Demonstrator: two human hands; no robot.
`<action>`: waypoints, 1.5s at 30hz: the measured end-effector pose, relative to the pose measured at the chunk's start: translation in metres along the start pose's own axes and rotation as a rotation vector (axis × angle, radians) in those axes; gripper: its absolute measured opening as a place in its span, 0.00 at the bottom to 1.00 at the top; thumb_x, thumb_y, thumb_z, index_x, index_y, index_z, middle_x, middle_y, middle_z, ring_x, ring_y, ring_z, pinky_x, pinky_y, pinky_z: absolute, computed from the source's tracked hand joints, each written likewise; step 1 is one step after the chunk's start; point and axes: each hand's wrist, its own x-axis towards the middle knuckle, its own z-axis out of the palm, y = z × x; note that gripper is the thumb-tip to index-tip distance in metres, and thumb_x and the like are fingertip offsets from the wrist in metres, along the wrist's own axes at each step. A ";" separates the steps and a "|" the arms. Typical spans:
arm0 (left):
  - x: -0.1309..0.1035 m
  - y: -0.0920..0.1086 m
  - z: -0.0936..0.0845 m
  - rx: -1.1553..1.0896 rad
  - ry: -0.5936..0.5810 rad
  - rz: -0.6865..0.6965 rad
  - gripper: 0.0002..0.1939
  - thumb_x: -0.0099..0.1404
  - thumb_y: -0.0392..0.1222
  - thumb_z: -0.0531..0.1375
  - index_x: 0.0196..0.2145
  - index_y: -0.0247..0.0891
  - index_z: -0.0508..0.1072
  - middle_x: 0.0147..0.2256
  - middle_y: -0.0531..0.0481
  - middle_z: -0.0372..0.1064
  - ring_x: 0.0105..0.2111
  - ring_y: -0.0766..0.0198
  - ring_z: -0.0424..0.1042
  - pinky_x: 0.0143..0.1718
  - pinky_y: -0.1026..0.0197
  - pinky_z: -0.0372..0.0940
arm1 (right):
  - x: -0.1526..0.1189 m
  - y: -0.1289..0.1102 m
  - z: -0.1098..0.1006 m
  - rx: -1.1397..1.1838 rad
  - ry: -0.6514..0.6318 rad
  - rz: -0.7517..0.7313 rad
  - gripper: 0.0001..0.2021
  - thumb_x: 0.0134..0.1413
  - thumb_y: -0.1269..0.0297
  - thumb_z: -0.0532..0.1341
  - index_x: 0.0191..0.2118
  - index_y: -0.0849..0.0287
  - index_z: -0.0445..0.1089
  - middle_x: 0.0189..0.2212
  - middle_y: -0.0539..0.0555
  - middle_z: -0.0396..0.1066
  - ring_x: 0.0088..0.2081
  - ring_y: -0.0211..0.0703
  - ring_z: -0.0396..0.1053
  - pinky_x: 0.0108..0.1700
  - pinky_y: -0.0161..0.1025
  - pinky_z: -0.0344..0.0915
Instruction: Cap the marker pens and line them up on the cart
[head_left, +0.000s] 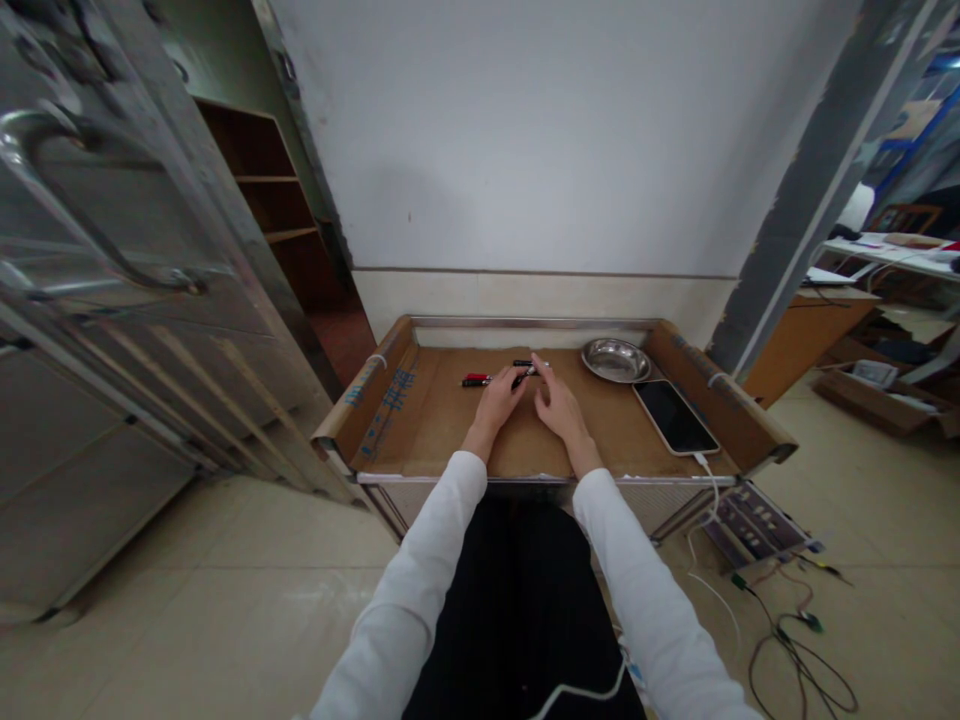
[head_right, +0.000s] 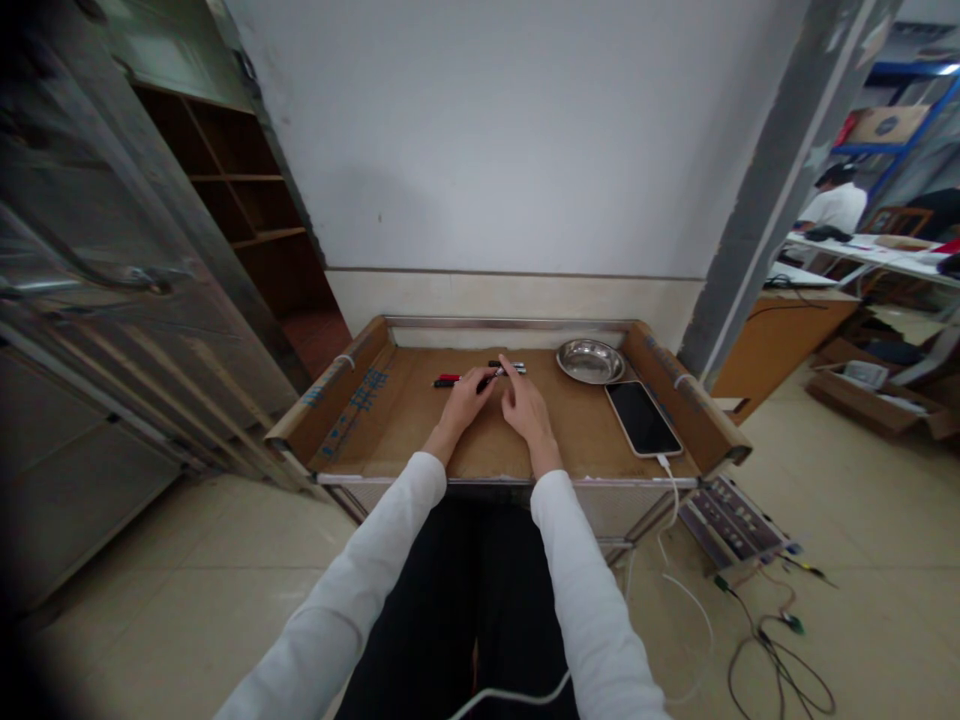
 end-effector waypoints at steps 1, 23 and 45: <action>0.000 0.001 -0.001 -0.020 0.034 -0.017 0.10 0.67 0.38 0.53 0.45 0.37 0.68 0.43 0.44 0.71 0.45 0.62 0.70 0.49 0.58 0.65 | 0.000 0.001 0.001 0.037 0.020 0.007 0.33 0.54 0.73 0.49 0.66 0.57 0.42 0.60 0.56 0.58 0.56 0.42 0.61 0.56 0.41 0.60; -0.017 0.011 -0.010 0.560 0.059 -0.522 0.06 0.65 0.33 0.52 0.40 0.32 0.65 0.43 0.38 0.61 0.43 0.56 0.65 0.46 0.55 0.61 | -0.001 0.026 0.021 -0.217 0.018 0.186 0.22 0.51 0.75 0.49 0.54 0.66 0.61 0.53 0.64 0.62 0.55 0.49 0.59 0.56 0.46 0.60; -0.003 0.028 0.011 0.525 -0.143 -0.258 0.09 0.64 0.32 0.49 0.39 0.33 0.67 0.41 0.40 0.66 0.43 0.56 0.66 0.48 0.54 0.59 | 0.002 0.005 0.015 -0.480 -0.149 0.290 0.17 0.56 0.72 0.49 0.50 0.65 0.64 0.47 0.63 0.66 0.48 0.51 0.60 0.49 0.45 0.57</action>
